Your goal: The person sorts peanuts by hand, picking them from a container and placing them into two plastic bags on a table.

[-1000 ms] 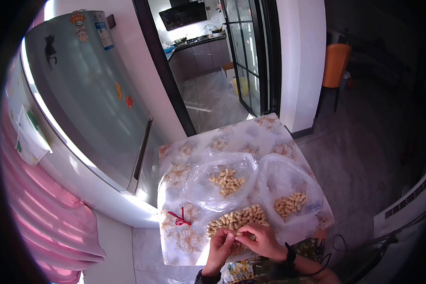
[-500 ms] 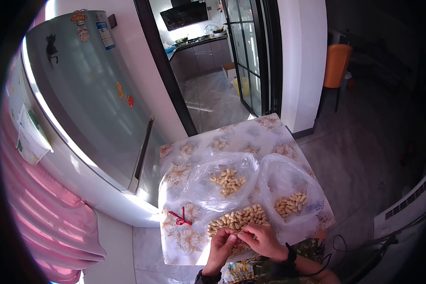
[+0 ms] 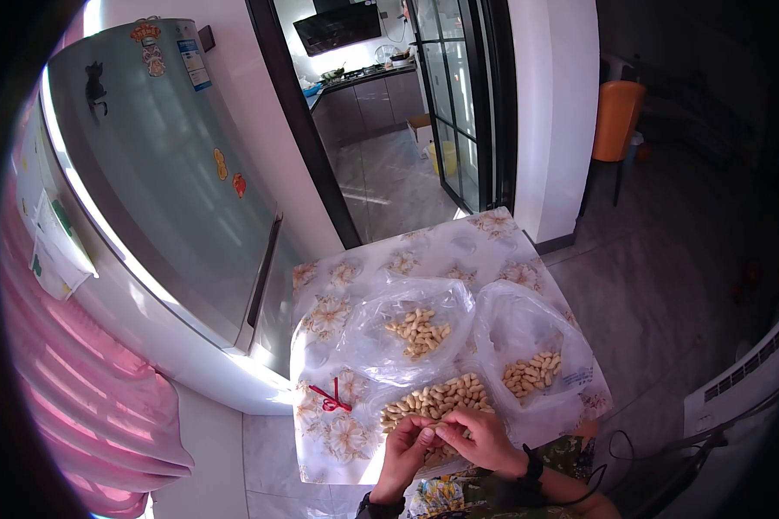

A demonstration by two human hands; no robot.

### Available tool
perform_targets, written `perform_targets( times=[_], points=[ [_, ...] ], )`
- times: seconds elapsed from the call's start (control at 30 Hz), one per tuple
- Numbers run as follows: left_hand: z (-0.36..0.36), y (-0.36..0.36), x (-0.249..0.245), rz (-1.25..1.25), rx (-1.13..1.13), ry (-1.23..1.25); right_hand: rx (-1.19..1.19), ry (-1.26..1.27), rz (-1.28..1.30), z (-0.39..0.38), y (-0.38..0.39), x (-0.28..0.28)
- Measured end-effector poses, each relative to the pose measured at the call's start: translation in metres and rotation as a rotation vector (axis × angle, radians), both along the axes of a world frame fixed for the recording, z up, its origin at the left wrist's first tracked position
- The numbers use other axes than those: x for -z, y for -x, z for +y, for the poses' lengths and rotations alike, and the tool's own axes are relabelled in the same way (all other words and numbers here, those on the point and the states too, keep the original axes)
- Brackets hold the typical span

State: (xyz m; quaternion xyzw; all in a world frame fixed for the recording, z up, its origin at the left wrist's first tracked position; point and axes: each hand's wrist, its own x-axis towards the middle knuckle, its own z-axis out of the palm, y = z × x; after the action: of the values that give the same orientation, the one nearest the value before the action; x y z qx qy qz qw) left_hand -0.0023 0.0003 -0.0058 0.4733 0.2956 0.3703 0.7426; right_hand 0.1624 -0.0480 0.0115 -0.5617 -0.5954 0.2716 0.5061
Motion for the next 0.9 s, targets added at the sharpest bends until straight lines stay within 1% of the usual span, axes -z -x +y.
perform_targets(
  times=[0.17,0.43,0.57,0.63,0.9],
  points=[
    [0.001,0.000,0.002,0.021,-0.012,-0.022,-0.001,-0.006,0.008,0.000,0.000,0.001],
    [-0.002,-0.004,-0.012,0.062,-0.043,-0.017,0.000,-0.014,0.000,0.000,0.000,0.001],
    [-0.001,-0.003,-0.005,0.060,-0.050,-0.028,-0.015,-0.004,0.005,0.000,0.000,0.003],
    [0.000,0.000,-0.001,0.056,-0.015,-0.019,-0.017,0.001,0.019,0.000,0.000,0.004],
    [0.001,0.001,-0.002,0.063,0.005,-0.010,-0.017,-0.003,0.023,0.000,0.000,0.004]
  ],
)
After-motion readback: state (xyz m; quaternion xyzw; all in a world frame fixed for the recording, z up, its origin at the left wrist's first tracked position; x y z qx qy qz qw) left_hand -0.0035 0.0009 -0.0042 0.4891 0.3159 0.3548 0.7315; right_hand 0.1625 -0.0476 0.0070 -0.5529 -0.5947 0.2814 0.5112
